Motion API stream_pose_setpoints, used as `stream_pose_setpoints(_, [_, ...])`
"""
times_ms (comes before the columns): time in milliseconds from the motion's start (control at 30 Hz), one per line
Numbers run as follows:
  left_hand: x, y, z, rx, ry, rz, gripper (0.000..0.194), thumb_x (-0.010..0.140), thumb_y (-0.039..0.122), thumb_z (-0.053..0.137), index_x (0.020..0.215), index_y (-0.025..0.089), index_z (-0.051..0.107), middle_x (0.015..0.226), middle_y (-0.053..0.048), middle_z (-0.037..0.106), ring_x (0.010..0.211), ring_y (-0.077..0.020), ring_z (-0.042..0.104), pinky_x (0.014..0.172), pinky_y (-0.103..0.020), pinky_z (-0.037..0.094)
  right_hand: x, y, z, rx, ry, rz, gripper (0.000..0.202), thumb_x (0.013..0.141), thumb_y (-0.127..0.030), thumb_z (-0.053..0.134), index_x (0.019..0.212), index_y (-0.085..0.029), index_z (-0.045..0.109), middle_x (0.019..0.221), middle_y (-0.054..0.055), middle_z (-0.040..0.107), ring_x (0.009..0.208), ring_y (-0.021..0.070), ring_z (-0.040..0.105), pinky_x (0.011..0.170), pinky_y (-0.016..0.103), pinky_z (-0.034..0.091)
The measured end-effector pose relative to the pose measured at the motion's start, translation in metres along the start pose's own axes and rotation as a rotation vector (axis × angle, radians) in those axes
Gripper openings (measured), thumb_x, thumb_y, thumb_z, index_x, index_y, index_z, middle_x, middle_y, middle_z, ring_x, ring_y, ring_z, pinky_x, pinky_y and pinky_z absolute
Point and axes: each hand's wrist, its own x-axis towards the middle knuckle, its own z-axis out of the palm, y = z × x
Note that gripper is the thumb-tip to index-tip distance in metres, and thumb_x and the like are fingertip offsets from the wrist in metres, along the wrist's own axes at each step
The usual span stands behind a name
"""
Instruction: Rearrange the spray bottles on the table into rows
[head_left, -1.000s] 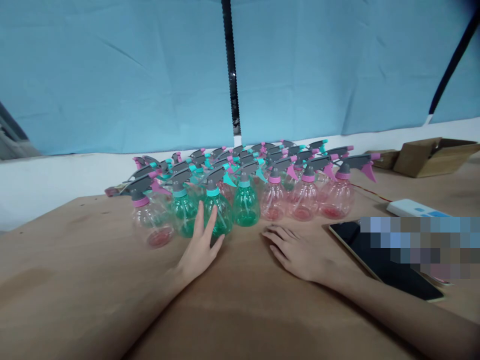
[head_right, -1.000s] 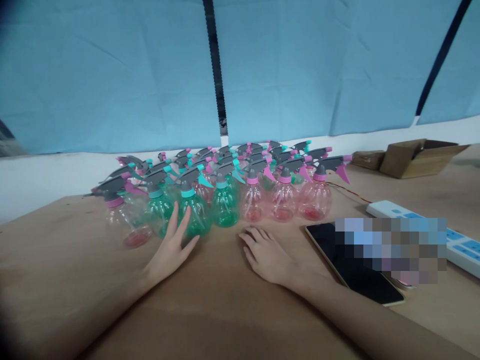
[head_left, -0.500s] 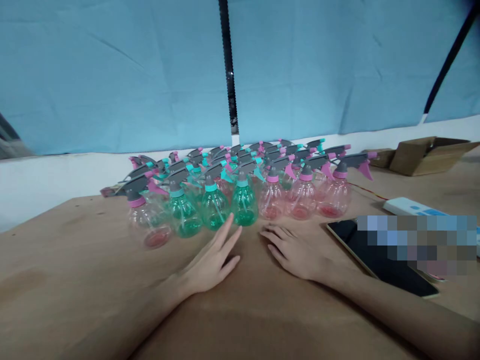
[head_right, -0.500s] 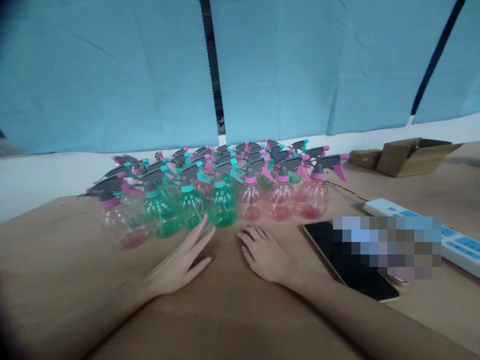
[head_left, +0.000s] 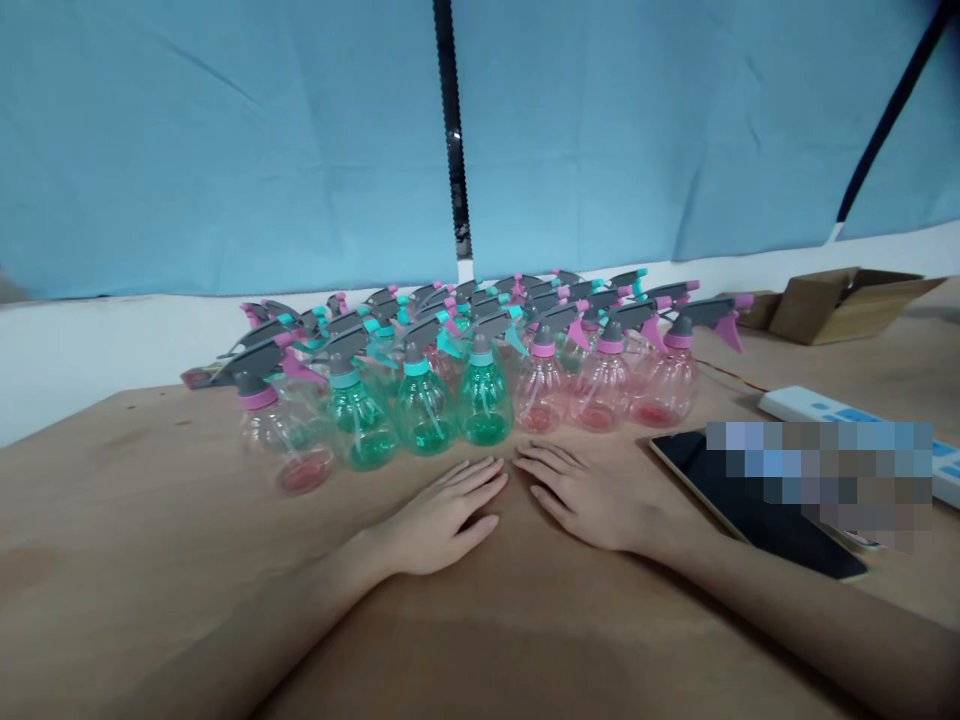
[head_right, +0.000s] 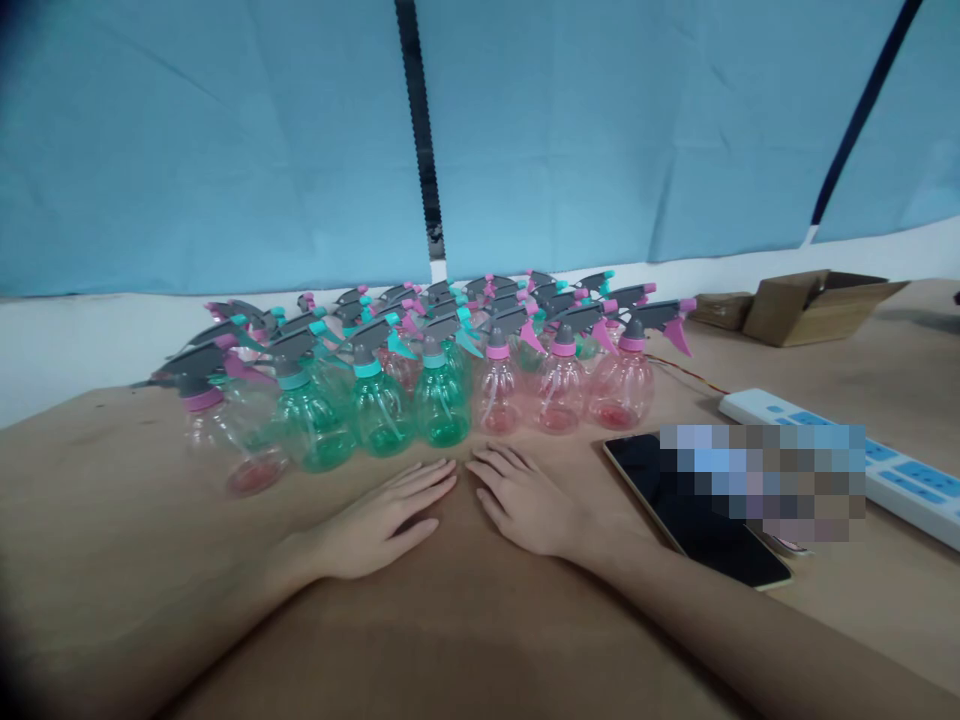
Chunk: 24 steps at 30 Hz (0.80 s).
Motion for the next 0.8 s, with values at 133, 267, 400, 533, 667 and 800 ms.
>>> stream_pose_setpoints(133, [-0.0009,-0.002,0.0027,-0.014,0.023,-0.01,0.051,0.093,0.041,0.029,0.139,0.02,0.029,0.148,-0.004,0.022,0.136,-0.0186,0.02,0.111,-0.039,0.022,-0.0009,-0.0001,-0.0013,-0.01,-0.004,-0.003,0.041,0.092,-0.026,0.032,0.13,-0.014,0.045,0.133,0.011,0.047,0.123,0.0229,0.04,0.103,0.045,0.033])
stream_pose_setpoints(267, [-0.0009,-0.0022,0.0028,-0.015,0.045,-0.001,0.049,0.093,0.041,0.031,0.138,0.021,0.031,0.147,-0.004,0.024,0.135,-0.0186,0.022,0.11,-0.039,0.023,-0.001,-0.0005,-0.0016,-0.017,-0.017,-0.004,0.041,0.092,-0.026,0.032,0.13,-0.013,0.045,0.134,0.012,0.046,0.123,0.0234,0.04,0.102,0.045,0.033])
stream_pose_setpoints(400, [-0.0003,-0.0016,0.0022,-0.008,0.042,-0.008,0.049,0.093,0.041,0.031,0.138,0.021,0.031,0.147,-0.004,0.025,0.135,-0.0186,0.022,0.11,-0.039,0.024,-0.001,-0.0011,-0.0015,-0.003,-0.001,-0.014,0.041,0.092,-0.025,0.032,0.128,-0.011,0.046,0.132,0.013,0.048,0.123,0.0236,0.041,0.103,0.045,0.033])
stream_pose_setpoints(533, [0.0002,-0.002,0.0027,0.002,0.043,-0.007,0.05,0.093,0.041,0.029,0.138,0.02,0.031,0.147,-0.004,0.024,0.135,-0.0181,0.022,0.111,-0.038,0.023,-0.0013,-0.0013,-0.0015,-0.002,0.009,-0.018,0.04,0.092,-0.025,0.032,0.128,-0.013,0.047,0.13,0.013,0.049,0.121,0.0235,0.042,0.102,0.045,0.033])
stream_pose_setpoints(667, [-0.0001,-0.0022,0.0028,0.008,0.035,-0.009,0.05,0.093,0.04,0.03,0.138,0.018,0.031,0.147,-0.004,0.025,0.135,-0.0178,0.022,0.111,-0.038,0.023,-0.0014,-0.0004,-0.001,-0.014,-0.006,-0.022,0.041,0.092,-0.025,0.033,0.128,-0.012,0.046,0.131,0.012,0.048,0.122,0.0229,0.041,0.103,0.044,0.032])
stream_pose_setpoints(800, [-0.0009,-0.0019,0.0026,0.014,0.04,-0.003,0.05,0.093,0.04,0.029,0.138,0.019,0.031,0.147,-0.004,0.025,0.135,-0.0174,0.022,0.111,-0.038,0.023,-0.0014,-0.0002,-0.0002,-0.005,0.005,-0.024,0.04,0.092,-0.025,0.033,0.128,-0.014,0.047,0.131,0.012,0.049,0.122,0.0225,0.042,0.103,0.044,0.033])
